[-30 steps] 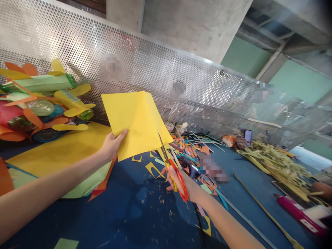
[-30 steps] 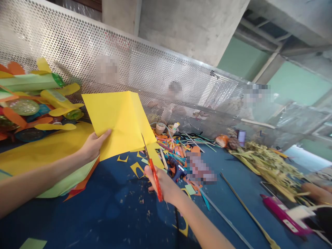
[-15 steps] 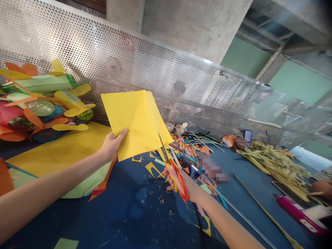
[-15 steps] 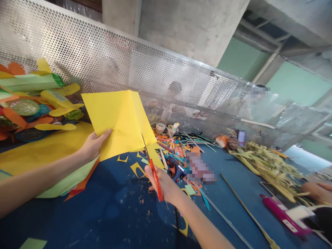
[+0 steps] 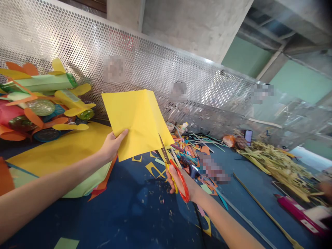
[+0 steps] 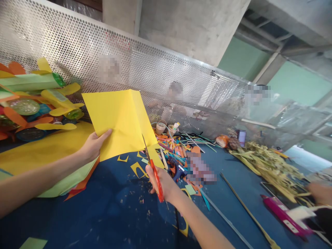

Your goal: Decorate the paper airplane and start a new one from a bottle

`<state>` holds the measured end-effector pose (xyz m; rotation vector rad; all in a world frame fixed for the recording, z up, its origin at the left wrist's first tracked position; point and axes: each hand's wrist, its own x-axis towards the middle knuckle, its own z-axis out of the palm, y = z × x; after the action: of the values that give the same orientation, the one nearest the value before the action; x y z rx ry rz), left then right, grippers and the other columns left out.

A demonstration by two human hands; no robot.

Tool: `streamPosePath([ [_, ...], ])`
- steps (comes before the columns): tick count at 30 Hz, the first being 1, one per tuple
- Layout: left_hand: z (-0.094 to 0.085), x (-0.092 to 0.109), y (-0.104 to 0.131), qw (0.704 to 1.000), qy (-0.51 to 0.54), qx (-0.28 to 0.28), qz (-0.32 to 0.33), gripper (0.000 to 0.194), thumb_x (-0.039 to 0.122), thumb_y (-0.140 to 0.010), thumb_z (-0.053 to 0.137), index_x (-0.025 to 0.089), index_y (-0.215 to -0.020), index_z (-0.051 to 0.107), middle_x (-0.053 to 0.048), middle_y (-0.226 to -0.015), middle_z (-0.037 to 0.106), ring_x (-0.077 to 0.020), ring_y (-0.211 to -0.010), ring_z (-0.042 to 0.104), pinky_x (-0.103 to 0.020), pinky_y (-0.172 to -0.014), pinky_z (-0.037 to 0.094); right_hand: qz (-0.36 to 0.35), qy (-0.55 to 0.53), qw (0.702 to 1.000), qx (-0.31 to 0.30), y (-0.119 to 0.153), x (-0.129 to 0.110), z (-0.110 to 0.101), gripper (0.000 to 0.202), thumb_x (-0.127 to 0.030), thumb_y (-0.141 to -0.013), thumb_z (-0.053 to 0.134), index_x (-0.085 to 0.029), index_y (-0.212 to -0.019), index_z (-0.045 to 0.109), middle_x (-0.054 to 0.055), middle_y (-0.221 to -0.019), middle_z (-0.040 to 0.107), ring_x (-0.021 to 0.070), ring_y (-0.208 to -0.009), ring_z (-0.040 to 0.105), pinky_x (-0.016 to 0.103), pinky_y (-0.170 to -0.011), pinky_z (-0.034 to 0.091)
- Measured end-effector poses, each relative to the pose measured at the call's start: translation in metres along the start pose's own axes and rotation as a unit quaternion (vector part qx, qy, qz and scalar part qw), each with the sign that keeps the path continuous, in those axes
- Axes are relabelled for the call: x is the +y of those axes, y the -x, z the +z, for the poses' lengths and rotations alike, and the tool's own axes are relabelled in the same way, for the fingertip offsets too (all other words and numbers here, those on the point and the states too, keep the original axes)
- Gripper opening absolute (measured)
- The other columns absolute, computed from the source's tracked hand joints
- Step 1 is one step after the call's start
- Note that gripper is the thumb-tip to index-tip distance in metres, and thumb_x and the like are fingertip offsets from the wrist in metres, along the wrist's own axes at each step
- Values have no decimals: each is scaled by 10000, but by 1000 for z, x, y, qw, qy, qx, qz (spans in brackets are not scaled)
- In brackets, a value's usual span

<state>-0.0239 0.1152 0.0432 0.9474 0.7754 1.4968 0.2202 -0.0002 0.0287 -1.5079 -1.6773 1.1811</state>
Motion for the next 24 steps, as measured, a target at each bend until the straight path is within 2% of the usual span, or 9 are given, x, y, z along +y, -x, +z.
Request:
streamPosePath([
  [8, 0, 1, 0, 1000, 7, -3, -9, 359, 325, -646, 740, 163, -955, 656, -92, -995, 702, -248, -869, 670, -317, -742, 555, -5, 39, 999, 29, -4, 12, -2, 519, -694, -827, 251, -207, -694, 373, -55, -542, 350, 83, -412, 372, 206, -386, 376],
  [13, 0, 2, 0, 1000, 8, 1, -13, 353, 332, -644, 741, 165, -944, 658, -99, -989, 704, -251, -865, 673, -315, -735, 555, -39, 74, 996, 40, -3, 10, -3, 519, -672, -848, 222, -209, -656, 354, -50, -523, 353, 79, -394, 337, 215, -382, 305],
  [24, 0, 2, 0, 1000, 10, -6, -14, 370, 324, -653, 733, 160, -975, 655, -106, -1001, 700, -252, -886, 666, -320, -751, 555, -57, 125, 989, 49, -3, 3, -6, 549, -702, -825, 226, -213, -608, 351, -42, -483, 344, 96, -417, 330, 237, -413, 285],
])
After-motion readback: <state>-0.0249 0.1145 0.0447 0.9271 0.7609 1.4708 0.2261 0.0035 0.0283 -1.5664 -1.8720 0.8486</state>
